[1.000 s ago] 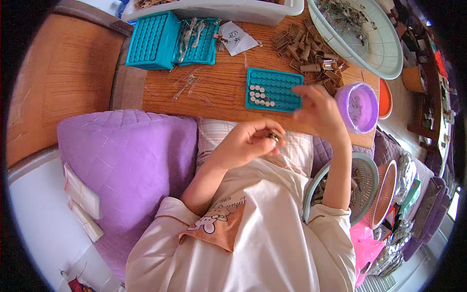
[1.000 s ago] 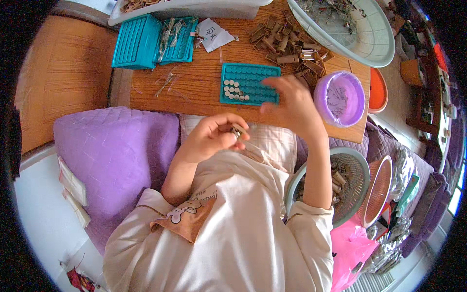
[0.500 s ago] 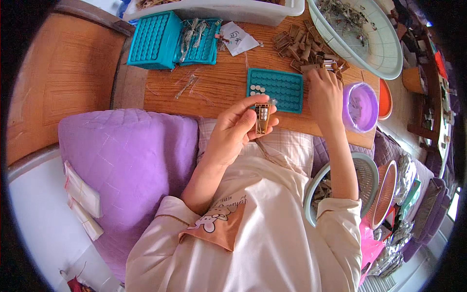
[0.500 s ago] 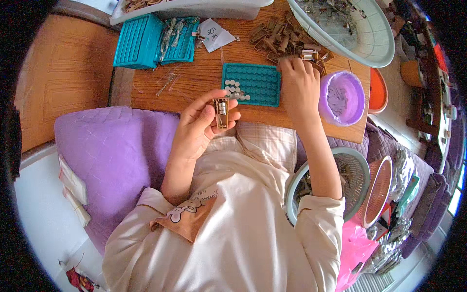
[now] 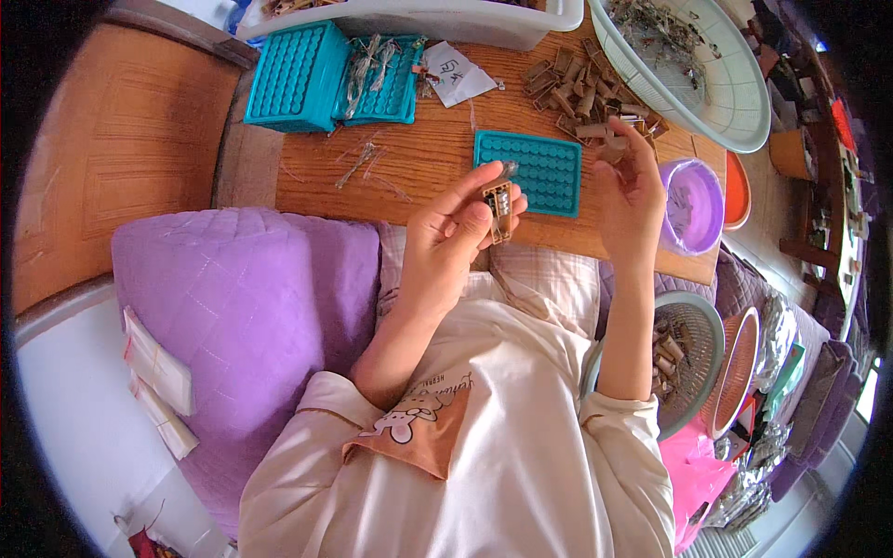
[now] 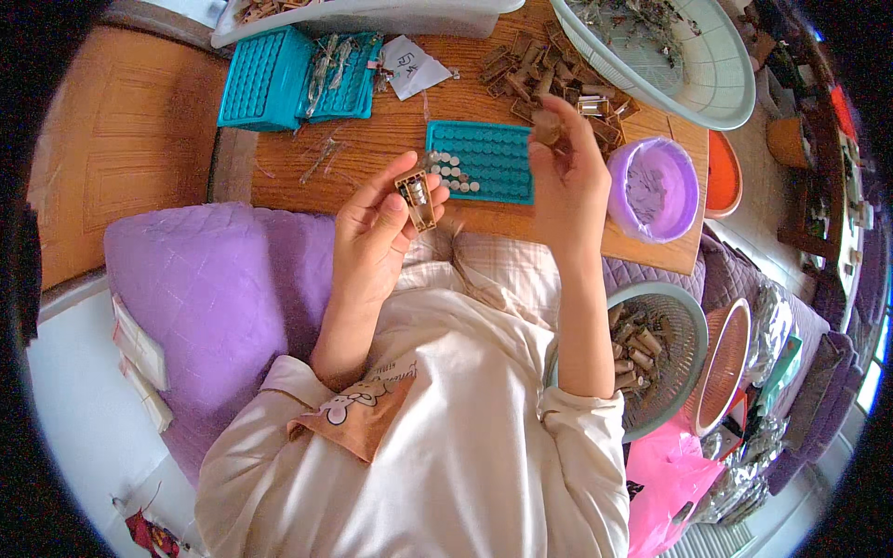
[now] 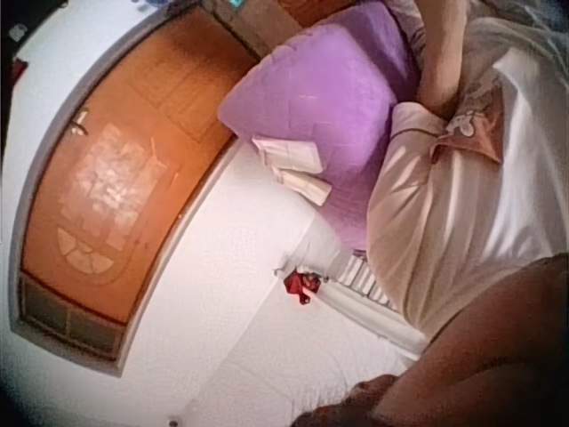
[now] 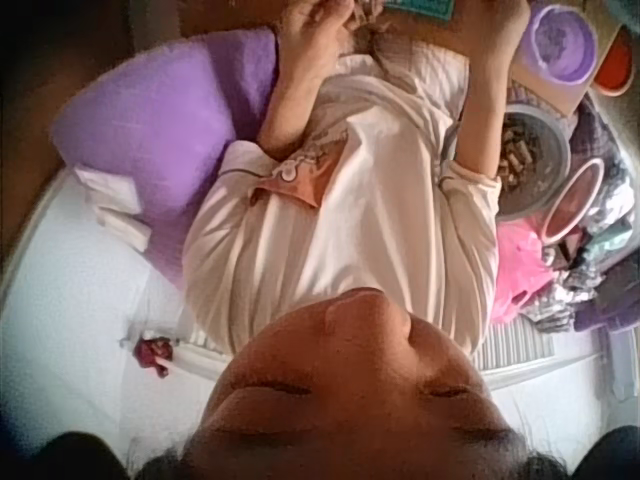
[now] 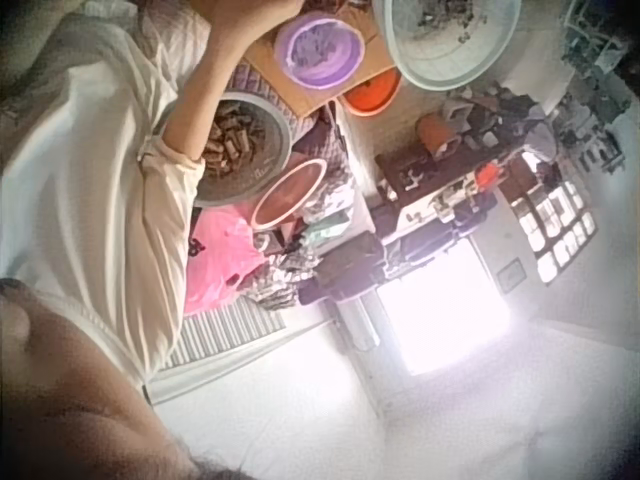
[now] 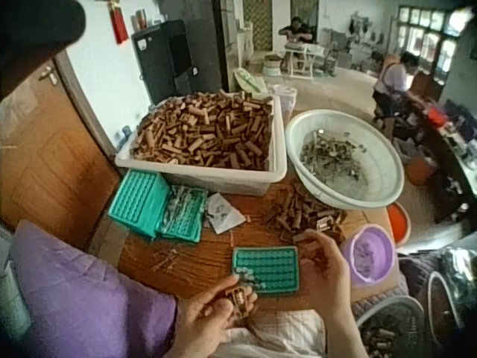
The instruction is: The person assembles small cylindrical components by hand, inserting white discs and metal contacts into cardboard tubes.
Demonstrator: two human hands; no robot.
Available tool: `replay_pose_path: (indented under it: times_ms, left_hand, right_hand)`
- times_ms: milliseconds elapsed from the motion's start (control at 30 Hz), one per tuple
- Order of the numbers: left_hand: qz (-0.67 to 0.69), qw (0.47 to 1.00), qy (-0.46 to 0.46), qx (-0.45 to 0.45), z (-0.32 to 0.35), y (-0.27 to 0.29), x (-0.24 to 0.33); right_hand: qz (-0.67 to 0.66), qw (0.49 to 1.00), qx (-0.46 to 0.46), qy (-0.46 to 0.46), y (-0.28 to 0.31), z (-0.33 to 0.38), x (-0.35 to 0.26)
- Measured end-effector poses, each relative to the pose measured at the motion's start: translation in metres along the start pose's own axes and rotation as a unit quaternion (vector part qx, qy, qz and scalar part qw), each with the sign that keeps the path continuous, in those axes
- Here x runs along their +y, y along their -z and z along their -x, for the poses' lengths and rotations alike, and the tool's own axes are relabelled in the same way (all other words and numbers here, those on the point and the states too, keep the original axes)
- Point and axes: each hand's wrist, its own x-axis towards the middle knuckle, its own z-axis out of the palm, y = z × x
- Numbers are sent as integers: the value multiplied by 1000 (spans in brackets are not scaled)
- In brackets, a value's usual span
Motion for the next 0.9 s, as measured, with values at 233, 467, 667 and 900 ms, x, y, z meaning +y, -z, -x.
replay_pose_path:
  times_ms: [233, 467, 667, 900]
  left_hand:
    - [10, 997, -1, 72, -2, 14, -1]
    - [26, 999, -27, 35, -1, 10, -8]
    - [-22, 998, -63, 7, 2, 4, -12]
    - [-73, 993, -95, 16, 4, -3, -16]
  right_hand:
    - [39, 999, -15, -10, 8, 14, -2]
    - [-58, 993, -62, -79, -28, 57, -18]
    - [-50, 998, -19, -36, -44, 68, -15]
    - [-45, 998, -8, -36, -49, 65, -11]
